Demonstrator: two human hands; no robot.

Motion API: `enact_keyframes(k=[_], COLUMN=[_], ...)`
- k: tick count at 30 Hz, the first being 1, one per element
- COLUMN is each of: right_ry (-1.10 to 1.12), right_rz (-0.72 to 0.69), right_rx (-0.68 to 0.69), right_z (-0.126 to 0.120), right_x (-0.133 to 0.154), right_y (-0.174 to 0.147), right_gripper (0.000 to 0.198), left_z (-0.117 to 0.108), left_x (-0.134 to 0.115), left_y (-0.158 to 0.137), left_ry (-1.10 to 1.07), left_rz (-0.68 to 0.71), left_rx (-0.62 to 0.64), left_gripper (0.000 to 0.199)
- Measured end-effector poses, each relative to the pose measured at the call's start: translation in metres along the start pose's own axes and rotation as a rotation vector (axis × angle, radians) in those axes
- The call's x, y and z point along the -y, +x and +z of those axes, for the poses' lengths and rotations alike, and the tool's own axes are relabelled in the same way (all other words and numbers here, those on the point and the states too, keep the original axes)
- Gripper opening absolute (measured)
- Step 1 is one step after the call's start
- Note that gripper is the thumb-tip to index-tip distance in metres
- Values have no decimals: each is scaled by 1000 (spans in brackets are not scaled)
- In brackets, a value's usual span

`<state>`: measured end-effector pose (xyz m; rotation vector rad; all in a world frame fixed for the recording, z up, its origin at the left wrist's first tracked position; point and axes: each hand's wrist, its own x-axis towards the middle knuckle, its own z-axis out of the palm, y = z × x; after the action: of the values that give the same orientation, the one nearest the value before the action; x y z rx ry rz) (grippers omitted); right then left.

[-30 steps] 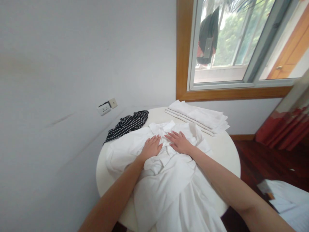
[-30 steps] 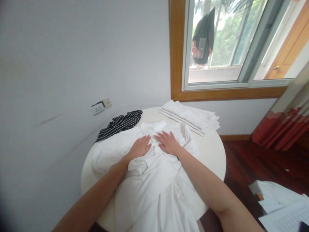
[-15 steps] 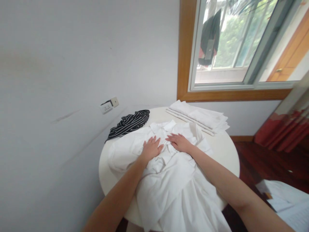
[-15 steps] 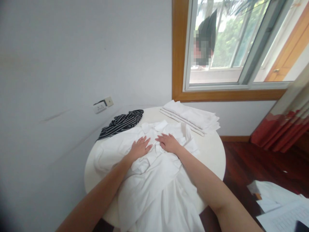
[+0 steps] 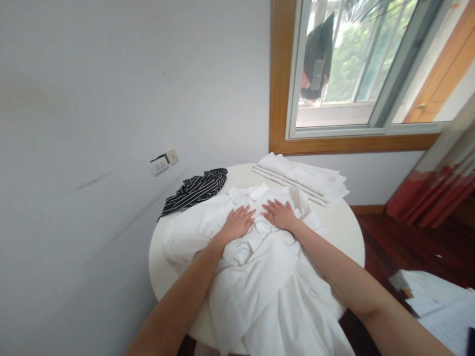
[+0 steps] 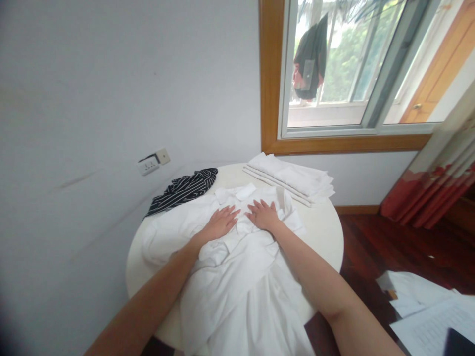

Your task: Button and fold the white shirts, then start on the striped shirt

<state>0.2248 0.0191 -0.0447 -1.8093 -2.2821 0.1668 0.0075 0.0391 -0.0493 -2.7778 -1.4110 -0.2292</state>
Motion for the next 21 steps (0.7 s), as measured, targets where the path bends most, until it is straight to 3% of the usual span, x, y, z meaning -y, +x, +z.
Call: enact_keyframes(k=[8,15,21], right_ry=[-49,-47,-46], right_rz=[265,84,62], right_rx=[106,48,18], right_z=[-11,-6,-1], right_x=[-41,-72,-77], right_y=[0,0,2], right_gripper=[69,70,66], left_z=[-8,-8,-9], left_x=[-4,-4,-4], left_y=[-2,-3,-5], left_ry=[-12,-18,-21], left_rz=[-24,-18,6], left_rx=[76,71,-11], left_gripper=[49,49,47])
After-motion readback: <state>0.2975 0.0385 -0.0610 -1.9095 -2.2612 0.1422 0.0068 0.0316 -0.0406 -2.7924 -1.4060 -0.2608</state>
